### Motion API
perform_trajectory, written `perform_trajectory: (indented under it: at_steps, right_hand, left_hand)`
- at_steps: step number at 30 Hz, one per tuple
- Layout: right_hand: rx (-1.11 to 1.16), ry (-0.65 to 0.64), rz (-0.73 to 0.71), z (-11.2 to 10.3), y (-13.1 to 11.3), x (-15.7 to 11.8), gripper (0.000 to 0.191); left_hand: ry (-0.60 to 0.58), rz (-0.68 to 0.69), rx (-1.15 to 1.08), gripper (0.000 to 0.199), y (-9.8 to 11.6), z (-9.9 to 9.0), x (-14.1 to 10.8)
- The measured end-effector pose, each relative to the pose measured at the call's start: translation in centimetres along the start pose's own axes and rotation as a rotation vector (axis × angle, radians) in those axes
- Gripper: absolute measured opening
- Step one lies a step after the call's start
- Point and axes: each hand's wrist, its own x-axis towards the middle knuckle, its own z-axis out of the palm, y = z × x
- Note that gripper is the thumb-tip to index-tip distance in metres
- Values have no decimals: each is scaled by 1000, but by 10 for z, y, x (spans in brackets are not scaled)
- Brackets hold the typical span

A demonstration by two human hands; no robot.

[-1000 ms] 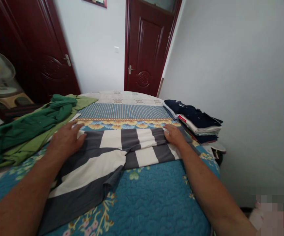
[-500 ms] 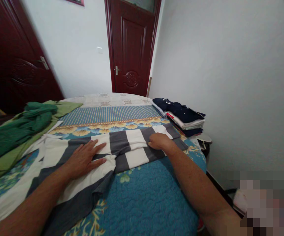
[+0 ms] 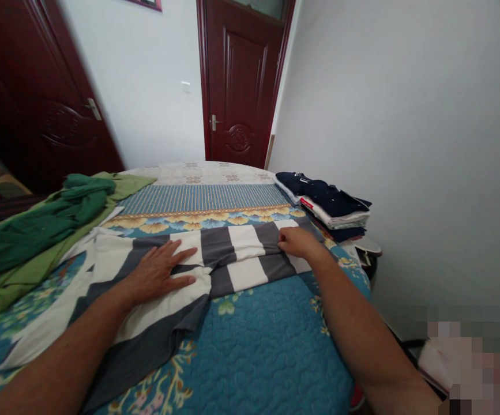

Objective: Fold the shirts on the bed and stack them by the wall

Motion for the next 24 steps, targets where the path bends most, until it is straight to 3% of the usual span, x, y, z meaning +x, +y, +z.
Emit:
perform_trajectory:
  at_steps: [5,9,15,21,24]
  right_hand:
    - [140,147,-371,11,-46,-6,18]
    - [42,108,-379,25,-75,-4,18]
    - [-13,95,-411,19,-73,-8,14]
    - [-27,-59,-452,14,-72,-14,15]
    - [10,-63,-464,16,-74,-12,15]
  left_hand:
    - [-49,-11,4,84,6,-5,-1]
    - [-69,-24,-2,91,9,-7,-2]
    - [-87,-33,-16,94,11,-8,-3]
    - [-73,-23,-42,87,11,-8,-3]
    - [-59,-21,-38,79,7,-5,-2]
